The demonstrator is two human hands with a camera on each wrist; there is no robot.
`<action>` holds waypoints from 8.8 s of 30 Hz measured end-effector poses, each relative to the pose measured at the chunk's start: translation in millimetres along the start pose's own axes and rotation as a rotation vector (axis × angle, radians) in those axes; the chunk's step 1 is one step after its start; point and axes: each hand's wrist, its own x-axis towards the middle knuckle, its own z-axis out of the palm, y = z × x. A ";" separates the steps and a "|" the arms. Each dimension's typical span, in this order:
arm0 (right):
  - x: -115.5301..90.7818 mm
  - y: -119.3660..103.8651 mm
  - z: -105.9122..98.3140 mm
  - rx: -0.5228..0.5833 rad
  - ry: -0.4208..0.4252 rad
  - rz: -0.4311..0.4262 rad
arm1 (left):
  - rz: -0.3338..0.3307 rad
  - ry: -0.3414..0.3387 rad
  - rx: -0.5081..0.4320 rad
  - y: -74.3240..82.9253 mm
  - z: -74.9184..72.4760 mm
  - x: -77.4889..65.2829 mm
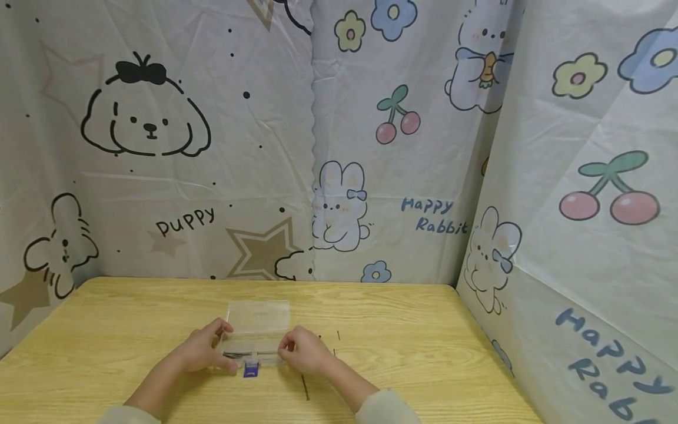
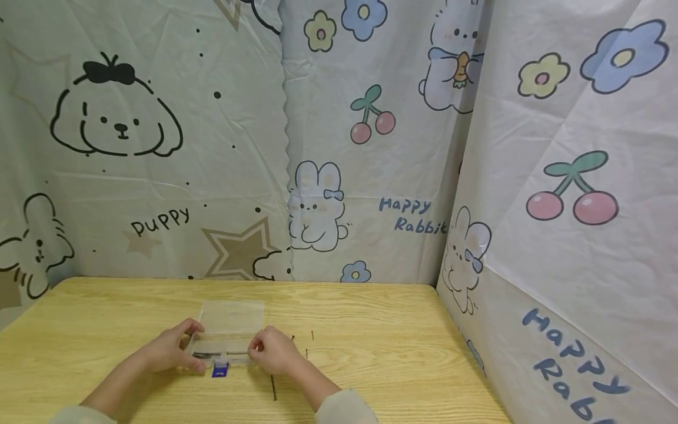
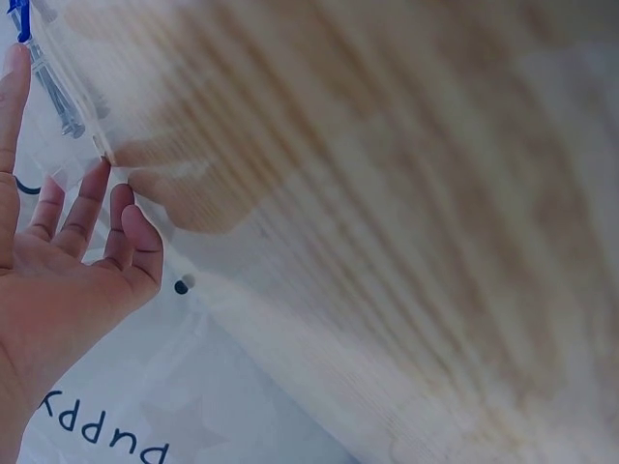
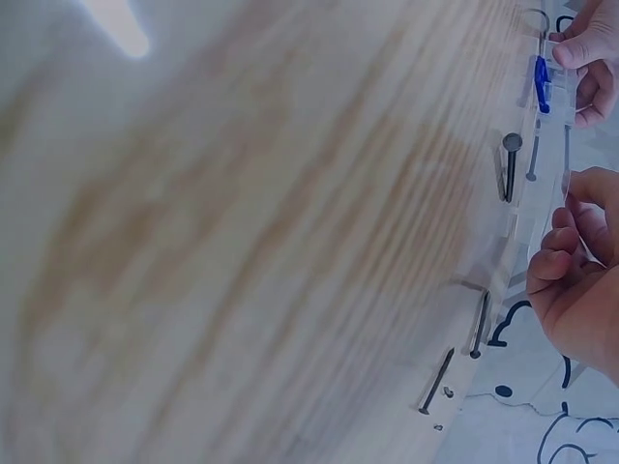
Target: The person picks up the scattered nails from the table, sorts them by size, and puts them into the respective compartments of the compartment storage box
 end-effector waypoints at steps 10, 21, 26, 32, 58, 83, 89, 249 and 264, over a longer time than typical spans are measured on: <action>0.9 -1.6 -0.6 0.006 -0.009 0.005 | -0.005 0.006 0.000 -1.7 1.1 0.6; -3.5 -1.3 -4.4 0.038 0.001 0.036 | -0.008 0.012 -0.001 -2.0 1.4 0.8; -8.5 3.3 -9.7 0.006 0.011 0.017 | -0.006 0.012 0.004 -1.5 1.1 0.9; -17.4 13.1 -21.3 0.043 0.013 0.046 | 0.011 0.008 0.012 -1.3 0.5 0.3; -17.8 67.1 -39.3 0.023 0.127 0.117 | -0.009 -0.003 -0.003 2.0 -0.5 -0.1; -18.1 68.3 -41.4 -0.186 0.068 0.089 | -0.003 -0.006 0.004 1.2 -0.1 0.6; -21.5 69.1 -44.3 -0.193 0.047 0.070 | -0.006 -0.003 0.005 -1.2 0.2 1.7; -78.9 13.7 -16.3 -0.253 -0.058 -0.022 | 0.010 0.009 0.021 0.2 1.4 0.6; -83.4 11.3 -16.1 -0.370 -0.053 -0.044 | -0.004 0.014 0.022 0.0 2.9 -0.2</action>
